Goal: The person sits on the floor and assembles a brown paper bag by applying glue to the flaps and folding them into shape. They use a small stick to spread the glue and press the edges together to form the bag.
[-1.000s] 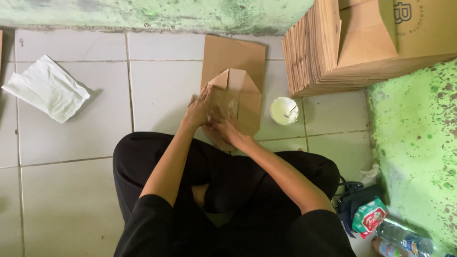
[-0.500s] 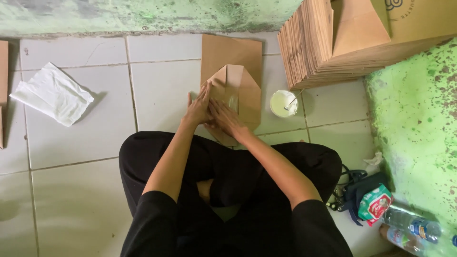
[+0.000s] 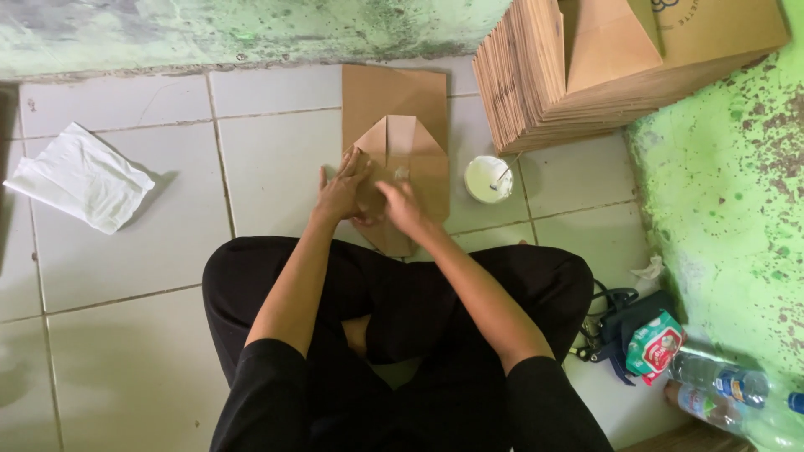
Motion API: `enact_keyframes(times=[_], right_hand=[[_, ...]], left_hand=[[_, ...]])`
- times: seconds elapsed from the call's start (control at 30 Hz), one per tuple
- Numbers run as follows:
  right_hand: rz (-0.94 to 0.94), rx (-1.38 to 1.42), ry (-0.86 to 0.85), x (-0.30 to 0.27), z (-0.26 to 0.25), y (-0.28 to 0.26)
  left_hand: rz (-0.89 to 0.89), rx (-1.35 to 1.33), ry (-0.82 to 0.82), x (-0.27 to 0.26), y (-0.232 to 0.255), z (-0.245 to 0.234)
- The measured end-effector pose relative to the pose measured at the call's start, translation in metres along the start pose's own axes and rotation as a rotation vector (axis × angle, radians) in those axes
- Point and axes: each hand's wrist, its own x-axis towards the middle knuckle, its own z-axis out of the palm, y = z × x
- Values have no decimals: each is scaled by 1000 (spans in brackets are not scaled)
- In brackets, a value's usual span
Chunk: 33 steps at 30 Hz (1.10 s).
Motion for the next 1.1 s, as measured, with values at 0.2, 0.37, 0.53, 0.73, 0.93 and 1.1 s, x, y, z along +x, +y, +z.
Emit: enact_keyframes(times=[0.2, 0.37, 0.53, 0.73, 0.93, 1.1], right_hand=[[177, -98, 186, 26, -94, 7], [434, -139, -245, 27, -78, 3], [427, -273, -467, 11, -87, -12], [412, -161, -181, 17, -123, -45], [258, -423, -212, 7, -157, -84], [317, -639, -501, -3, -155, -85]], left_hand=[[-17, -35, -10, -17, 15, -21], [-23, -26, -8, -14, 14, -16], [-37, -21, -21, -14, 15, -16], [-15, 4, -27, -16, 16, -17], [-55, 4, -21, -15, 14, -16], [-55, 28, -20, -12, 16, -17]])
